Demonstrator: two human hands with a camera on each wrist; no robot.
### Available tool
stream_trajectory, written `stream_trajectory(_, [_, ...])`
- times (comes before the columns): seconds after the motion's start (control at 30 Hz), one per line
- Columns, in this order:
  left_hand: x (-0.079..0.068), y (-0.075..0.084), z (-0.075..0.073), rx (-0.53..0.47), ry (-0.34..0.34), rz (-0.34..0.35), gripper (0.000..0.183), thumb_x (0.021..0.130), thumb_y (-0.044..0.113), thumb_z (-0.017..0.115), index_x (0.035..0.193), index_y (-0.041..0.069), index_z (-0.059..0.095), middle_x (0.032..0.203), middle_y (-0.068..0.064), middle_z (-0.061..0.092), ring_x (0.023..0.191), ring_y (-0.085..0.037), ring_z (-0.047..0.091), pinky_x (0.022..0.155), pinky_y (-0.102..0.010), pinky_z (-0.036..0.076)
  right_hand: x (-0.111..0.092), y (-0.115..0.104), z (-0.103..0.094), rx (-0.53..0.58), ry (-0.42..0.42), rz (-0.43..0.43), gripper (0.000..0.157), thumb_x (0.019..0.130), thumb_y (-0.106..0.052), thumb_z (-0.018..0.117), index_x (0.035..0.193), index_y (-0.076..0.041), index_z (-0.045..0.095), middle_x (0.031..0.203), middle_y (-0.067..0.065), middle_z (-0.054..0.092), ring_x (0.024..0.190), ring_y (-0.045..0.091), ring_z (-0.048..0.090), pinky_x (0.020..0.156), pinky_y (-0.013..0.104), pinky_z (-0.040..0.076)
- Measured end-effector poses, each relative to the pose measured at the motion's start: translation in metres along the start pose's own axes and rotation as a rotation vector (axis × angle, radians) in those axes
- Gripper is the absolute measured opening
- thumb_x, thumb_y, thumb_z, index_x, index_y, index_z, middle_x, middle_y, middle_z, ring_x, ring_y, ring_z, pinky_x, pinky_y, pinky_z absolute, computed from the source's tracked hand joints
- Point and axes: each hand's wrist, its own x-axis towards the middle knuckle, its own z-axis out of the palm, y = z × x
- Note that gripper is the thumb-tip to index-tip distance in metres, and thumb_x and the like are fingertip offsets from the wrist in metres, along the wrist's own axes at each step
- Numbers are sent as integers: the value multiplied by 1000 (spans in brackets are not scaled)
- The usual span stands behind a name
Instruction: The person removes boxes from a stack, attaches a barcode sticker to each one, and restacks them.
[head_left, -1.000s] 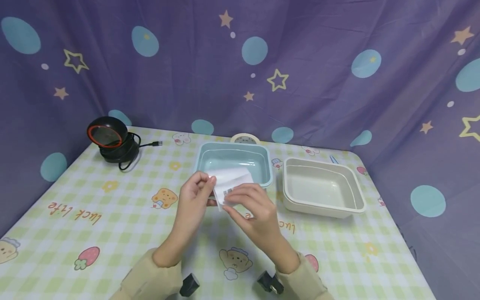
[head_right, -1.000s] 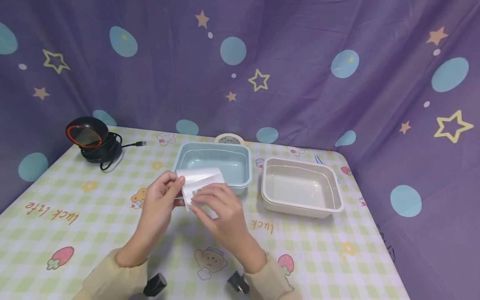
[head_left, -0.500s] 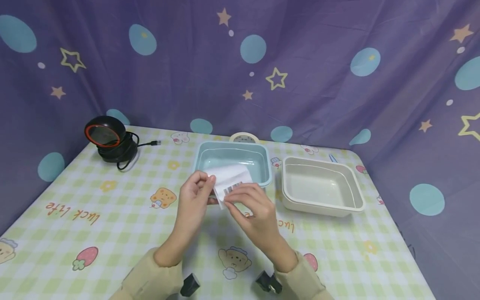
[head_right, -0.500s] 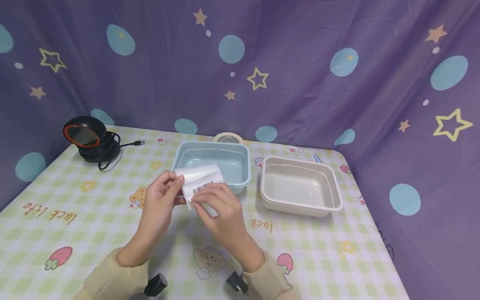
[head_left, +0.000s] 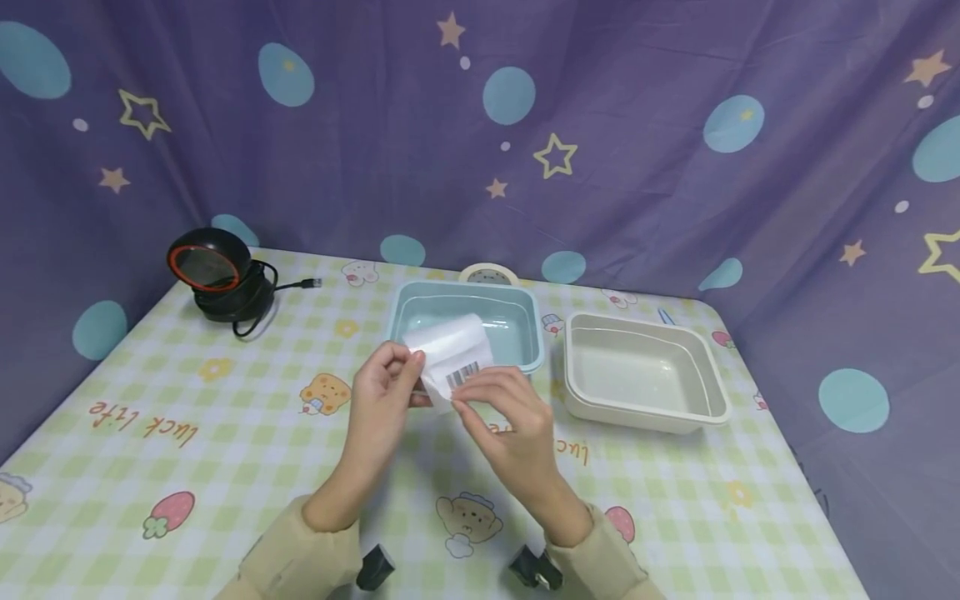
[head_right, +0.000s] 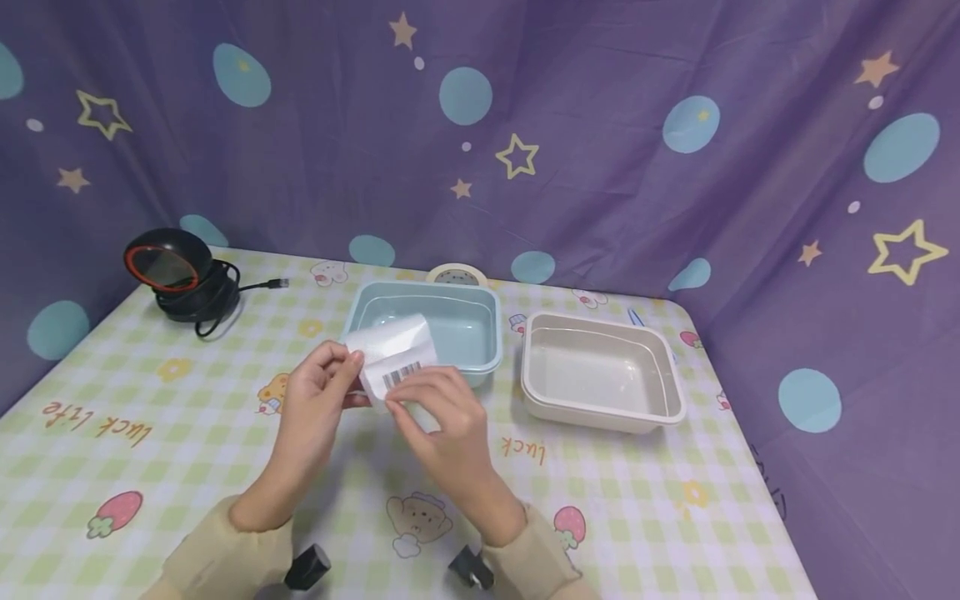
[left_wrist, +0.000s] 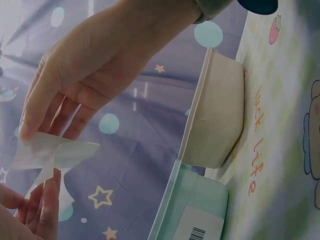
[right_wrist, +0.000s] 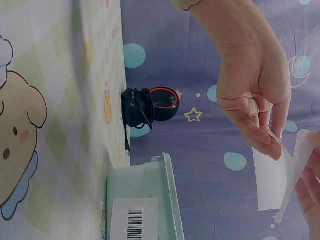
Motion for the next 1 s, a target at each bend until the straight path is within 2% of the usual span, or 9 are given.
stream_trajectory(0.13, [1,0,0,10,9,-4,14,99,5,50,97,-8,51,76,1,62,63,-8,65,62,-25,60,0,0,-1,8,13,-5,3,81,-4,74,83,-3,72,87,10,73,87,23,66,88,28,54])
stream_trajectory(0.27, [2,0,-1,20,18,-9,14,99,5,50,97,-8,52,76,2,63,63,-7,65,61,-25,60,0,-1,-1,15,27,-18,6,85,-8,72,82,-3,72,86,10,73,86,23,66,87,27,55])
stream_trajectory(0.53, [3,-2,-2,28,25,-24,15,100,6,50,98,-8,52,77,1,63,64,-7,65,62,-25,60,2,-2,-1,30,53,-34,10,88,-11,71,82,-3,72,85,11,72,86,23,65,87,27,55])
stream_trajectory(1.0, [8,-4,-7,52,41,-7,15,100,6,50,97,-8,52,73,3,62,59,-6,64,60,-24,59,4,-2,-4,48,74,-35,11,88,-11,70,81,-2,72,84,12,73,85,24,65,86,27,55])
